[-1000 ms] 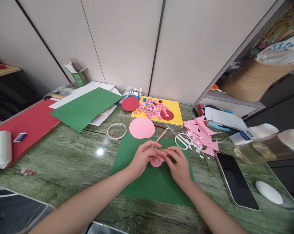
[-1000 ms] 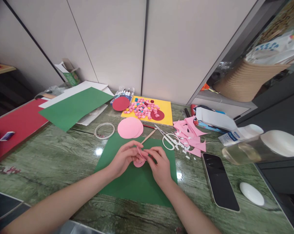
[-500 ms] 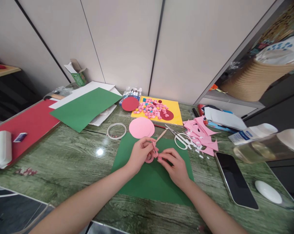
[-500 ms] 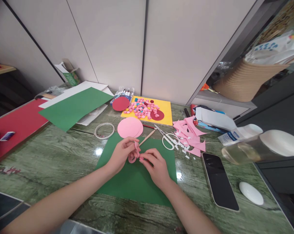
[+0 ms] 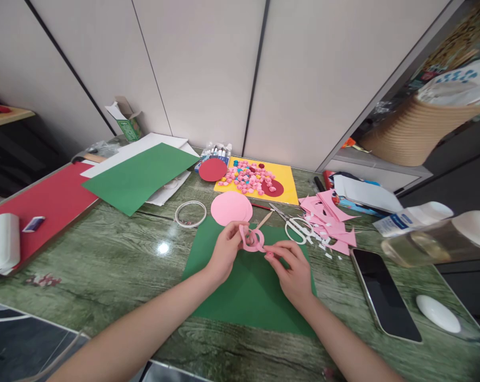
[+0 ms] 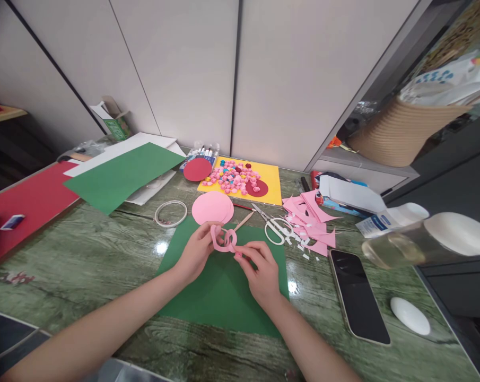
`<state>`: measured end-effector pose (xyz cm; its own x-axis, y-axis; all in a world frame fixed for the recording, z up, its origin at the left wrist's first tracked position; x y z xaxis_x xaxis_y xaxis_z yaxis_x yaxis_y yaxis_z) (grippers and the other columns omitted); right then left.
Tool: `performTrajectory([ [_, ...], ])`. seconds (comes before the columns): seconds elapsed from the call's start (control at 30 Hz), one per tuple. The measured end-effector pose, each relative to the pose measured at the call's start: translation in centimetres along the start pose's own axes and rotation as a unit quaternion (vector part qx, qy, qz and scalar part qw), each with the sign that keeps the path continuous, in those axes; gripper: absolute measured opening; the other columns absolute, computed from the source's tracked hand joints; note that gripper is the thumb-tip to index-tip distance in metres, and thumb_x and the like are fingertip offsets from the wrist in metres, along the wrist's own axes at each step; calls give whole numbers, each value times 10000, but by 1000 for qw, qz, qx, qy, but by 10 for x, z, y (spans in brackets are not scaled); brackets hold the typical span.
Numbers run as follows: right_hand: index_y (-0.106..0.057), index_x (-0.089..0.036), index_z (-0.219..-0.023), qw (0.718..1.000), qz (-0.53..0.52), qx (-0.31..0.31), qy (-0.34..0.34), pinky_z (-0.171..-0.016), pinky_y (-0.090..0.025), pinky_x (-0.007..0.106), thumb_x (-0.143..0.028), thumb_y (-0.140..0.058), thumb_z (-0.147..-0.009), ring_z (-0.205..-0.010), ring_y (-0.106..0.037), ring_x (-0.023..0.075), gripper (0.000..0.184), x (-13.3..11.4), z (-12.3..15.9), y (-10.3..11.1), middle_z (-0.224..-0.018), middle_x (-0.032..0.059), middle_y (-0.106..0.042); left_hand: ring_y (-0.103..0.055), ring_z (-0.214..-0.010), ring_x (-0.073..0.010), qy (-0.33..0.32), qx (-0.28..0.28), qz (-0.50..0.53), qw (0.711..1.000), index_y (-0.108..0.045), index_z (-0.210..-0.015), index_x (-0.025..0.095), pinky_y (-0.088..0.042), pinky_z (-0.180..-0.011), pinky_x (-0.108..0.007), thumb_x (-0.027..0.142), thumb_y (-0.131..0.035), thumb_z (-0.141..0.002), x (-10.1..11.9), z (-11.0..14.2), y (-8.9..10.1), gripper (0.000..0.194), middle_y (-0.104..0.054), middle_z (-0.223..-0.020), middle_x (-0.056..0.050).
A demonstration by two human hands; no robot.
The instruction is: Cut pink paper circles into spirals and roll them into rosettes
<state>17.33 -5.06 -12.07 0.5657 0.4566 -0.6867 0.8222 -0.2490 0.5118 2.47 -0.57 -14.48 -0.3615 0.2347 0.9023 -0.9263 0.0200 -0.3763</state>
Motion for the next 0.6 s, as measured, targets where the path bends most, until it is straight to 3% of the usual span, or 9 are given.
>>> performTrajectory([
  [0.2, -656, -236, -917, 1000, 0, -5, 4, -642, -483, 262, -173, -571, -813, -732, -549, 130, 148, 1, 1, -1, -852, 31, -549, -564, -816, -137, 69, -74, 87, 991, -559, -948, 179, -458, -775, -297, 380, -544, -786, -6, 7, -12, 259, -591, -922, -43],
  [0.37, -657, -234, -915, 1000, 5, 1, 3, -650, -482, 257, -169, -576, -810, -739, -547, 128, 147, 0, -1, 0, -844, 27, -542, -591, -811, -134, 132, -90, 110, 981, -558, -921, 179, -460, -759, -271, 334, -604, -752, -15, 8, -13, 234, -614, -929, -50],
  [0.47, -657, -238, -921, 1000, 8, 7, 1, -651, -481, 253, -168, -573, -813, -754, -548, 129, 154, -1, -2, 1, -845, 26, -544, -589, -748, -114, 143, -99, 114, 978, -565, -911, 178, -447, -714, -242, 369, -585, -762, -15, 9, -13, 243, -616, -834, -35],
  [0.6, -658, -236, -913, 1000, 14, 17, -11, -656, -483, 256, -171, -569, -814, -761, -547, 132, 148, 0, -2, 3, -841, 26, -544, -580, -804, -118, 110, -123, 81, 983, -564, -978, 177, -428, -752, -247, 298, -658, -708, -10, 11, -18, 310, -631, -902, -49],
])
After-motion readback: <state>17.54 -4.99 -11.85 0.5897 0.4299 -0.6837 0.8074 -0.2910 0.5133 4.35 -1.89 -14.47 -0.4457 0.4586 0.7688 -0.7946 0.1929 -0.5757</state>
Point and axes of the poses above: each hand's wrist, its own z-axis away from the middle knuckle, its own y-axis out of the back of the hand, x = y × z, the point moved 6 cm from there along -z, towards the middle knuckle
